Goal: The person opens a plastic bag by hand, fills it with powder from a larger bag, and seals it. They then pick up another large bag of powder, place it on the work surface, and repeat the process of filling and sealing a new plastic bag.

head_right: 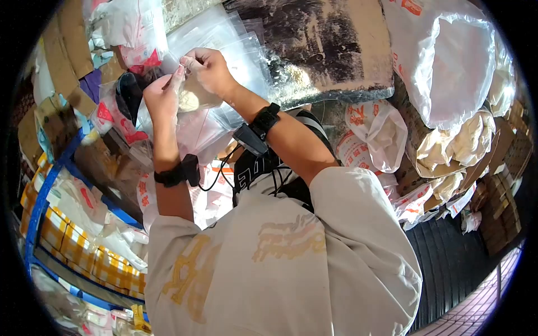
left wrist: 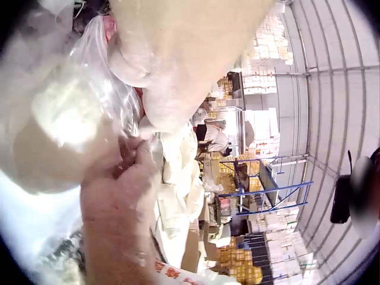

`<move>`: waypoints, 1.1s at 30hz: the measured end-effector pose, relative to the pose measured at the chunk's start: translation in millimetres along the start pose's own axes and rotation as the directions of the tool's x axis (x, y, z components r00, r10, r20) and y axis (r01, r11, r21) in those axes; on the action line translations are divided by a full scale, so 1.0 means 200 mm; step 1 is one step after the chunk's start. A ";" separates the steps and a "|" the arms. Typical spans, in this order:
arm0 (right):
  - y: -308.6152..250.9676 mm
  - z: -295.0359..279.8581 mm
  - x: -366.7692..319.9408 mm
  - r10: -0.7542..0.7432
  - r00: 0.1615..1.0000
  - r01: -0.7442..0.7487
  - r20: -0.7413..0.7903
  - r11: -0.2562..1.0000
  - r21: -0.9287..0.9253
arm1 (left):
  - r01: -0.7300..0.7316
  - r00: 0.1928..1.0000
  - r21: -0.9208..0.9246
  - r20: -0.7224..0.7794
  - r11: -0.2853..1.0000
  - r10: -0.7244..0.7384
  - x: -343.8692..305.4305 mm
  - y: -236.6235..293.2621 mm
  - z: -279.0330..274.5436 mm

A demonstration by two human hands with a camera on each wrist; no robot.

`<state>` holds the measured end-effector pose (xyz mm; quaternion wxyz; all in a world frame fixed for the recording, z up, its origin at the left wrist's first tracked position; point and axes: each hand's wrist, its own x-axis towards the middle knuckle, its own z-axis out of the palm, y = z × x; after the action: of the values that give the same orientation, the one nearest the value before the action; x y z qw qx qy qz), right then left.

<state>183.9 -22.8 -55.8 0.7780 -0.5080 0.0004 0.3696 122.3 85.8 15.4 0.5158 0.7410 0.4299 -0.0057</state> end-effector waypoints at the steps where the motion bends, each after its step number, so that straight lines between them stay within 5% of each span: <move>1: 0.01 0.00 0.01 0.009 1.000 -0.009 0.005 1.000 0.010 | -0.031 0.999 0.062 0.008 0.998 0.031 0.00 -0.02 -0.02; 3: 0.01 0.00 0.01 0.003 1.000 -0.003 0.021 1.000 -0.027 | -0.098 0.995 0.182 0.035 0.978 0.093 0.02 -0.07 -0.06; 5: -0.02 -0.01 0.01 -0.018 0.999 0.023 0.046 0.993 -0.119 | -0.039 0.999 0.069 0.035 0.997 0.036 0.00 -0.08 -0.07; 8: -0.01 -0.02 0.03 0.064 0.988 -0.072 0.139 0.996 0.051 | 0.001 1.000 -0.063 0.017 0.998 0.000 0.00 -0.10 -0.09; 11: -0.06 -0.04 0.01 0.136 0.960 -0.124 0.245 0.990 -0.066 | 0.019 1.000 -0.156 0.008 0.988 -0.018 -0.01 -0.11 -0.09; 15: -0.01 -0.02 0.01 0.030 0.983 -0.023 0.180 0.999 -0.045 | 0.061 0.998 -0.041 -0.009 0.997 -0.062 -0.02 -0.05 -0.09; 18: -0.02 -0.01 0.00 0.042 0.988 -0.035 0.148 0.998 -0.053 | 0.093 0.993 -0.125 -0.065 0.988 -0.102 -0.02 -0.08 -0.07; 30: 0.00 0.02 0.00 -0.005 0.990 0.018 0.142 0.996 -0.088 | -0.037 0.995 -0.163 -0.095 0.986 0.021 -0.07 -0.05 -0.04; 33: -0.02 0.01 0.00 0.017 0.992 -0.012 0.127 0.999 -0.041 | -0.090 0.993 0.183 -0.059 0.979 0.103 -0.08 -0.05 -0.10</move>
<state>185.4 -21.5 -50.6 0.7634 -0.4989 -0.0533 0.4069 97.3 91.5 24.3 0.4315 0.8043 0.4085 0.0060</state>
